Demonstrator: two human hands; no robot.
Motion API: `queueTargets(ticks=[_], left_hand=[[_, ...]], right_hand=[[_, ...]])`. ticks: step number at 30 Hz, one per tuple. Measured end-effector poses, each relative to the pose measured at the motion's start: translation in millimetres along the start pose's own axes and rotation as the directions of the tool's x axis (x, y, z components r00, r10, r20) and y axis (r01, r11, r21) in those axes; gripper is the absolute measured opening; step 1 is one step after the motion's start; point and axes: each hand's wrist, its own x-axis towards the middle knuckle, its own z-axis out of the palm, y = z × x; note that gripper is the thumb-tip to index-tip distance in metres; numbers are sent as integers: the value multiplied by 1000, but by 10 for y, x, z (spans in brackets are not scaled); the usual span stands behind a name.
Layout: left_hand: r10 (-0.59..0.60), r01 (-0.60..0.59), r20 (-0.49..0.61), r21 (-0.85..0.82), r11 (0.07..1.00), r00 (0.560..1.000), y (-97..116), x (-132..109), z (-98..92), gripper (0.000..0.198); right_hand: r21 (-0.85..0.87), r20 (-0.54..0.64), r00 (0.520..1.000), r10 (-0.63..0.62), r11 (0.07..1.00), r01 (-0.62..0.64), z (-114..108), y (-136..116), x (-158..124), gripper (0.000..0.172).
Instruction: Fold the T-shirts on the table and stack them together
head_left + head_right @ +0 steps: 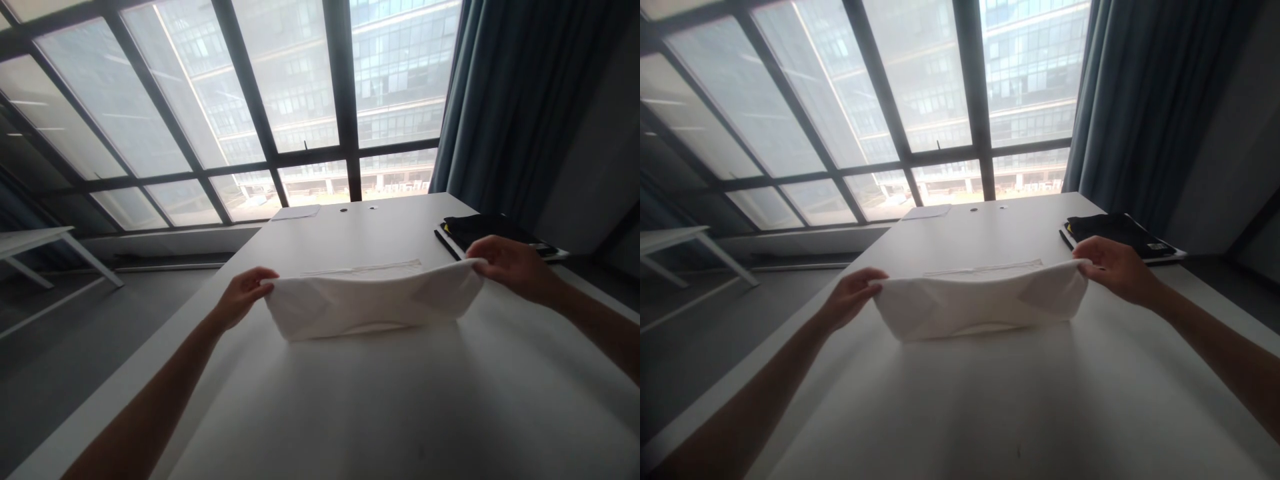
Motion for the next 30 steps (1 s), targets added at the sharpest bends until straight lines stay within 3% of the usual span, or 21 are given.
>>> queueTargets(ticks=[3, 6, 9, 13, 16, 21, 25, 30], left_hand=[[-83, 83, -30, -10, 997, 996, -169, 389, 127, 46], [-208, 207, 3, 85, 975, 978, -417, 695, 295, 47], [-334, 326, -16, 263, 908, 942, -711, 864, 479, 37], [-365, 363, -58, 333, 871, 929, -969, 908, 611, 31], [-360, 353, -38, 307, 884, 932, -999, 908, 583, 38], [-254, 253, -22, 207, 945, 967, -951, 1003, 502, 45], [-255, 249, -32, 357, 900, 967, -1031, 1097, 580, 40], [-257, 266, -89, 493, 828, 962, -1209, 1142, 684, 21]], right_hand=[[86, 7, 998, 56, 995, -56, 198, 228, 437, 36], [119, 39, 979, 201, 972, -204, 494, 583, 719, 33], [112, 114, 930, 349, 926, -361, 816, 941, 808, 28], [61, 139, 873, 468, 876, -479, 1065, 1252, 786, 18], [83, 106, 868, 484, 866, -493, 1062, 1317, 790, 13], [168, 100, 877, 470, 861, -481, 961, 1263, 858, 12], [46, 45, 871, 489, 870, -491, 1023, 1285, 886, 9], [-159, 6, 920, 392, 909, -386, 1131, 1355, 885, 9]])
